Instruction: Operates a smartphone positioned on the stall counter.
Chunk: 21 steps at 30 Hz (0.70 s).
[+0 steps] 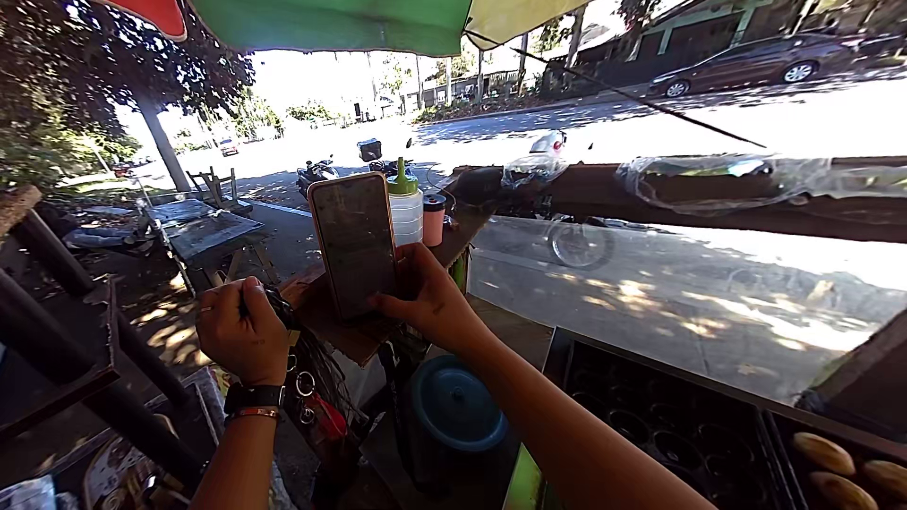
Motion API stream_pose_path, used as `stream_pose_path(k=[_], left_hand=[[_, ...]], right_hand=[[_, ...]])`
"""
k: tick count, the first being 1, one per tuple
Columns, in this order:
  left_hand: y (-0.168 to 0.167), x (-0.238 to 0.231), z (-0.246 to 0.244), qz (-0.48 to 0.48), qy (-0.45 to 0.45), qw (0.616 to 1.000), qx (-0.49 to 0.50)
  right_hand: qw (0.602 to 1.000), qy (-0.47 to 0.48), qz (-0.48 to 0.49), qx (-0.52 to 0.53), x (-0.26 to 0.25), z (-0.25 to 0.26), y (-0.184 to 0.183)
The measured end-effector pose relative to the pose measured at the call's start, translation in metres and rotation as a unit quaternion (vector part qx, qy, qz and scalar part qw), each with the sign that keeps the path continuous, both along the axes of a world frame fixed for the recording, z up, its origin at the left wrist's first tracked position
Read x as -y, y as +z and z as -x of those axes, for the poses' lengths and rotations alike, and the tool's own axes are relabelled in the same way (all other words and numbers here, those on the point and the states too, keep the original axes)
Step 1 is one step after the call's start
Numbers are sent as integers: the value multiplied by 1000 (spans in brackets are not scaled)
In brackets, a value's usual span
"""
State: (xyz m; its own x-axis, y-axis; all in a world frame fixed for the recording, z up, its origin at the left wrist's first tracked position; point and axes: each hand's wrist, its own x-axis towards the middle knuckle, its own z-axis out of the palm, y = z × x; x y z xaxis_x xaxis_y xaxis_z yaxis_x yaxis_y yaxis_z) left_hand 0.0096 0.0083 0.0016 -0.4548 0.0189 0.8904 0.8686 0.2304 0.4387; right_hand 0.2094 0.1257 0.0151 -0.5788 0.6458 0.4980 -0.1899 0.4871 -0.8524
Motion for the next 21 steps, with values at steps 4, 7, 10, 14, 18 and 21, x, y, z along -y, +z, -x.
stream_pose_path(k=[4, 7, 10, 14, 18, 21], left_hand=[[0, 0, 0, 0, -1, 1000, 1], [-1, 0, 2, -2, 0, 1000, 0], [-1, -1, 2, -3, 0, 1000, 0], [-1, -1, 3, -8, 0, 1000, -8], [-1, -1, 2, -9, -3, 1000, -8], [0, -1, 2, -8, -2, 1000, -2]], right_hand=[[1000, -4, 2, 5, 1, 0, 1], [1000, -15, -4, 10, 2, 2, 0], [1000, -17, -3, 3, 3, 2, 1], [999, -24, 34, -30, 2, 3, 2], [997, -46, 56, -37, 4, 5, 6], [996, -60, 65, -33, 6, 8, 7]])
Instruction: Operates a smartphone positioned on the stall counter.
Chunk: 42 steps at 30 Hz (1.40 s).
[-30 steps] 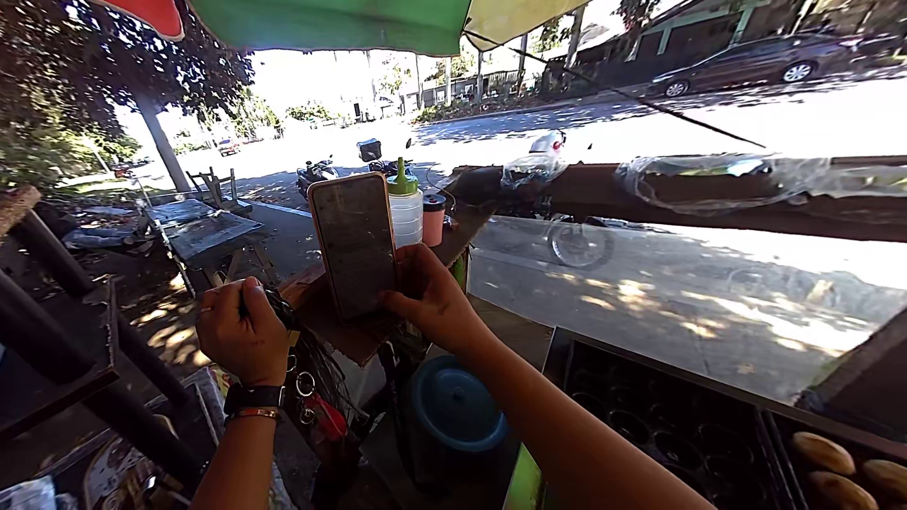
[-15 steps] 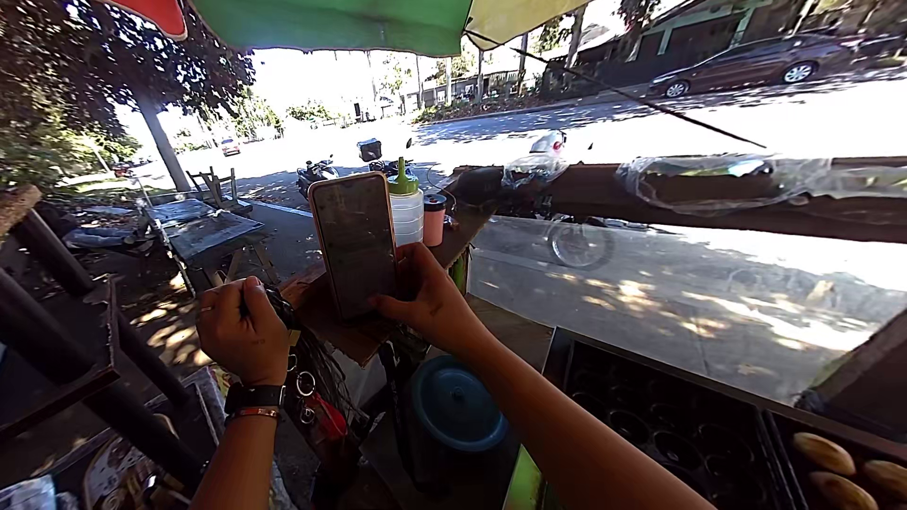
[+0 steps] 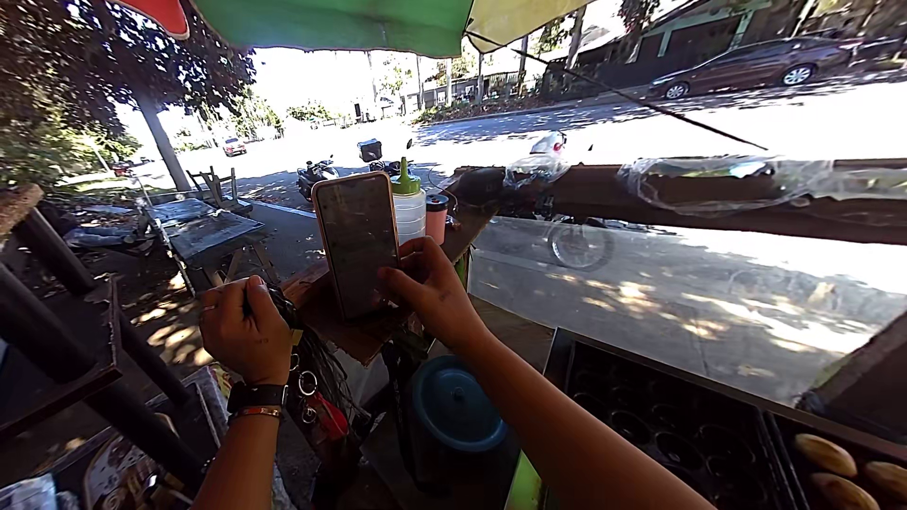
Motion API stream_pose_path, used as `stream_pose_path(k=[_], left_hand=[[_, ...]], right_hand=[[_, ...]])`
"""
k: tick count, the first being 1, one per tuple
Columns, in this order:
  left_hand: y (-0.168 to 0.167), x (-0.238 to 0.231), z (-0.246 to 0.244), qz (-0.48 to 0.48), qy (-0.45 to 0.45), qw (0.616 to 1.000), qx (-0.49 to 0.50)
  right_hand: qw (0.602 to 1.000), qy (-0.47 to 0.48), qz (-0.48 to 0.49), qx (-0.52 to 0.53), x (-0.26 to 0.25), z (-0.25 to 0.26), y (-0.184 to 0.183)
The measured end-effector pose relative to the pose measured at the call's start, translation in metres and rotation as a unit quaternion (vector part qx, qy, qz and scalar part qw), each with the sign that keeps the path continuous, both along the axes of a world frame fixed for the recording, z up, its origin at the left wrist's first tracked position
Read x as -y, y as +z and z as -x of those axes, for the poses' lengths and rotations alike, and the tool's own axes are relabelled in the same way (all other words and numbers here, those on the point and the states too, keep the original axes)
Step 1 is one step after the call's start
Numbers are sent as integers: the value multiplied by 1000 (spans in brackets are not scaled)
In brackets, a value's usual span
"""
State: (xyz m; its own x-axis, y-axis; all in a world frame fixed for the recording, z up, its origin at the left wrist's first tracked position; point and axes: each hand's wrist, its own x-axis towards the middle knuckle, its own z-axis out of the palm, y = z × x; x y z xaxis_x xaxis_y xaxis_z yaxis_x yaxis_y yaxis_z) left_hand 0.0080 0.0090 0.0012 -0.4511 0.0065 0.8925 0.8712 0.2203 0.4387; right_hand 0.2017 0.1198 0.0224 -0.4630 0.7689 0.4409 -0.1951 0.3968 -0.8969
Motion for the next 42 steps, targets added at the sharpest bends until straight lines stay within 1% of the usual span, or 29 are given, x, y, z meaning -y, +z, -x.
stream_pose_path(k=[10, 16, 24, 38, 42], left_hand=[[1, 1, -3, 1, -5, 1000, -1], [1, 1, -2, 2, -5, 1000, 5], [1, 1, -3, -1, -6, 1000, 4], [1, 1, -3, 11, 1, 1000, 3], [1, 1, -3, 9, 1, 1000, 6]], right_hand=[[999, -32, -3, 21, 1, 4, 3], [1000, -13, 7, -1, 1, 1, 3], [999, -33, 9, 22, 2, 6, 3], [999, -4, 5, -50, -2, -2, -6], [999, -6, 14, -52, -1, -1, -6]])
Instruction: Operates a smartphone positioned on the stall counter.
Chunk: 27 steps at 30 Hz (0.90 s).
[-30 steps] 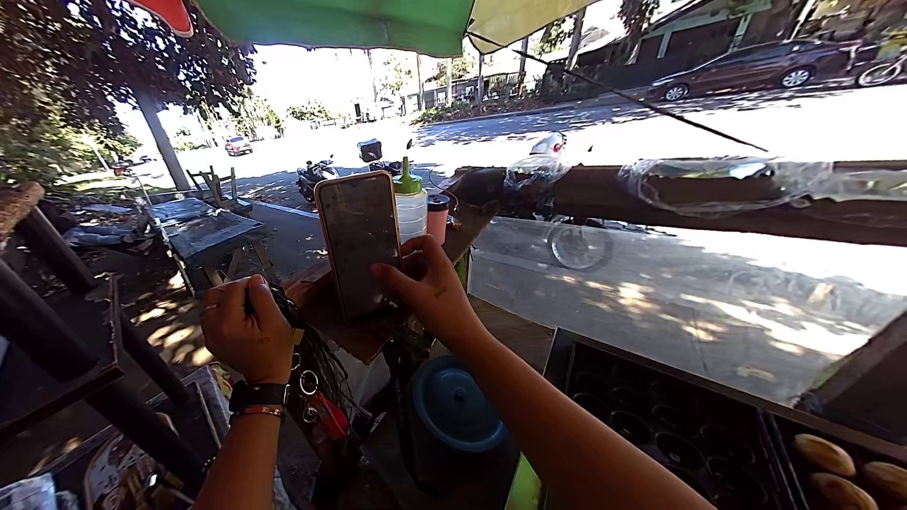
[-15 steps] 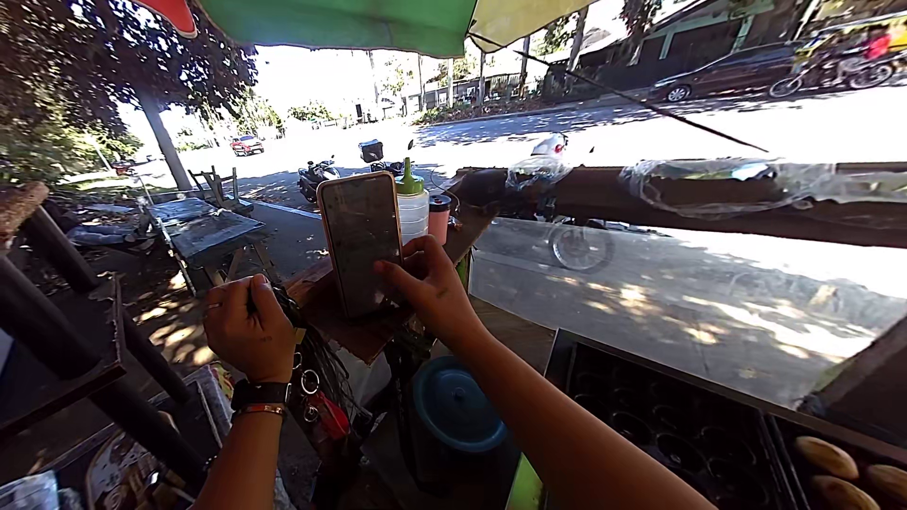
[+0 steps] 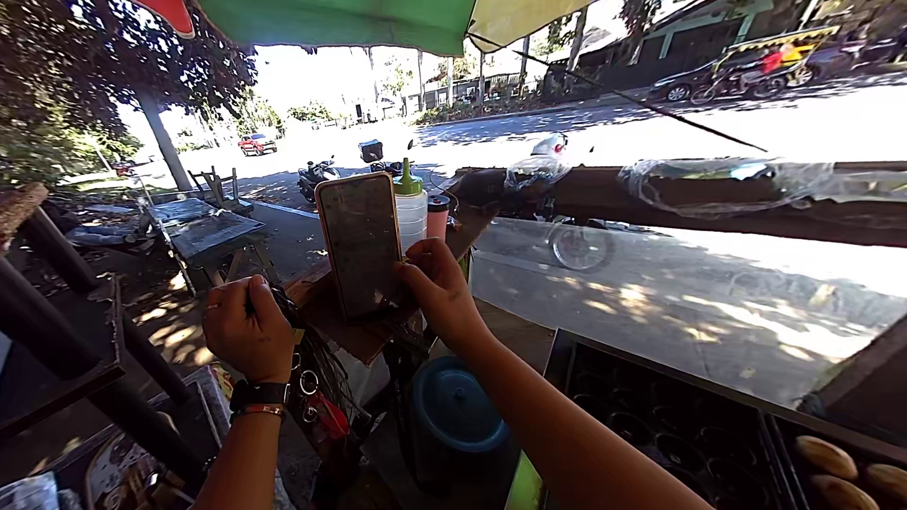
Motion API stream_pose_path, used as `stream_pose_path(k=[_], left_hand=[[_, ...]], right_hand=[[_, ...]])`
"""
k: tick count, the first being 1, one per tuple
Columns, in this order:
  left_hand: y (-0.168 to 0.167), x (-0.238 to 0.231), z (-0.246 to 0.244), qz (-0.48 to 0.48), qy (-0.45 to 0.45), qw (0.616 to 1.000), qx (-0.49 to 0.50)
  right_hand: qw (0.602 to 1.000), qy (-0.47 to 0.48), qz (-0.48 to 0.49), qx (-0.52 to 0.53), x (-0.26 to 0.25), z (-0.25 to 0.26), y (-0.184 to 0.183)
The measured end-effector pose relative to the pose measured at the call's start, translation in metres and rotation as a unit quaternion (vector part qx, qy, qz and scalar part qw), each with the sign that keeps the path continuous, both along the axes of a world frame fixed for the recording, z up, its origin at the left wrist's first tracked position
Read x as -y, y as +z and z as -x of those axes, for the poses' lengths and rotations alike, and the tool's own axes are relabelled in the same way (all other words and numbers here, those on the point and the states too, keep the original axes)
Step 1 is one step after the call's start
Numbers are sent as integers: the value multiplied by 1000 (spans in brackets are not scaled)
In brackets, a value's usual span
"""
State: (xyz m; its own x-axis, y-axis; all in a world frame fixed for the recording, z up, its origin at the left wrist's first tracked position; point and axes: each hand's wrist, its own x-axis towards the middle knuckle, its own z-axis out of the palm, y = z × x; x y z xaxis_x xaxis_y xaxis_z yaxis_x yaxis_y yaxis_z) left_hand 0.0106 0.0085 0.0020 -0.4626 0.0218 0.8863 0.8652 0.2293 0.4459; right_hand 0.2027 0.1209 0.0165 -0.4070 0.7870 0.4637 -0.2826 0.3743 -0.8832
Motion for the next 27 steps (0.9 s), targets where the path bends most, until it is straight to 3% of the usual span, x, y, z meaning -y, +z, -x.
stream_pose_path(k=[11, 19, 27], left_hand=[[-2, 0, 2, -3, 0, 1000, -3], [-1, 0, 2, -3, -1, 1000, -3], [-1, 1, 2, 0, -3, 1000, -7]], right_hand=[[1000, 15, -19, 2, -1, -3, -1], [994, 61, -68, 67, -7, -6, -2], [990, 37, -94, 95, -6, -5, -1]])
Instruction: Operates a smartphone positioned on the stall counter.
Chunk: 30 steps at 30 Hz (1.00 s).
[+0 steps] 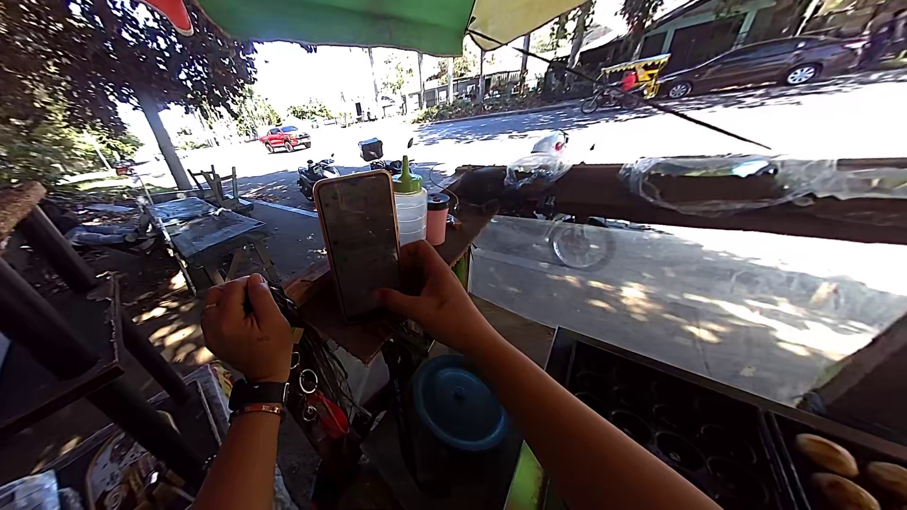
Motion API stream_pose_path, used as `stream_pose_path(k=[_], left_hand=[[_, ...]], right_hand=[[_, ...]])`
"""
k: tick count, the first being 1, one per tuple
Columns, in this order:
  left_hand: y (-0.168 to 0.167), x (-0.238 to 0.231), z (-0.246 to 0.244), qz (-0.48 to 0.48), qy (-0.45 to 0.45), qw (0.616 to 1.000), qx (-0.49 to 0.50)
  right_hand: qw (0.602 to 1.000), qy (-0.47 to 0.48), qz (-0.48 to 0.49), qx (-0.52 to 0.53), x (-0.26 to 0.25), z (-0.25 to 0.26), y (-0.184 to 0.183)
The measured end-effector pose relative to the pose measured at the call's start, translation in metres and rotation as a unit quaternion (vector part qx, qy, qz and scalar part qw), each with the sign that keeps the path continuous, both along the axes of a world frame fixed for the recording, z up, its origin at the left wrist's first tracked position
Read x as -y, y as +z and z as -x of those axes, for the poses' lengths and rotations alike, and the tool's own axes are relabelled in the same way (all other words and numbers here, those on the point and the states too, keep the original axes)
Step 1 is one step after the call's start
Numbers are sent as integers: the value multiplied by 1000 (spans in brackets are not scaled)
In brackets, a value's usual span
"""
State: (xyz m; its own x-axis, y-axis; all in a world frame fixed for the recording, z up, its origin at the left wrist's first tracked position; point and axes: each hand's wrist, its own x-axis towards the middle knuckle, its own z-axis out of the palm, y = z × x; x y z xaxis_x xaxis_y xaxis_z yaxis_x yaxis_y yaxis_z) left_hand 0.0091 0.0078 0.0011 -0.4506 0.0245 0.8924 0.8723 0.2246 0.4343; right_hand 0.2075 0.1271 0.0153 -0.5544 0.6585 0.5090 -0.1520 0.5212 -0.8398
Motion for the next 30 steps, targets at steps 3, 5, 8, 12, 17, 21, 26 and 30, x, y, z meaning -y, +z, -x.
stream_pose_path(k=[3, 5, 8, 12, 17, 21, 26, 30], left_hand=[[-1, 0, 1, 0, 3, 1000, -2], [-1, -1, 2, 1, 3, 1000, -3], [-1, 0, 1, -2, -1, 1000, -3], [0, 0, 0, -4, 1, 1000, -3], [-1, -1, 0, -1, 6, 1000, -2], [0, -1, 0, -5, 4, 1000, 2], [0, -1, 0, -7, 0, 1000, 2], [-1, -1, 2, -9, -1, 1000, -8]], right_hand=[[1000, -1, 21, -22, 0, 1, 1], [999, -15, 28, -26, 1, 3, 2], [999, -23, 29, -20, 2, 5, 3], [999, 10, 32, -25, 0, 0, 0], [999, 4, 28, -15, 0, -1, 1], [998, -28, 48, -9, 4, 5, 4], [996, -70, 49, 27, 10, 8, 12], [992, -99, 41, 72, 21, 8, 22]])
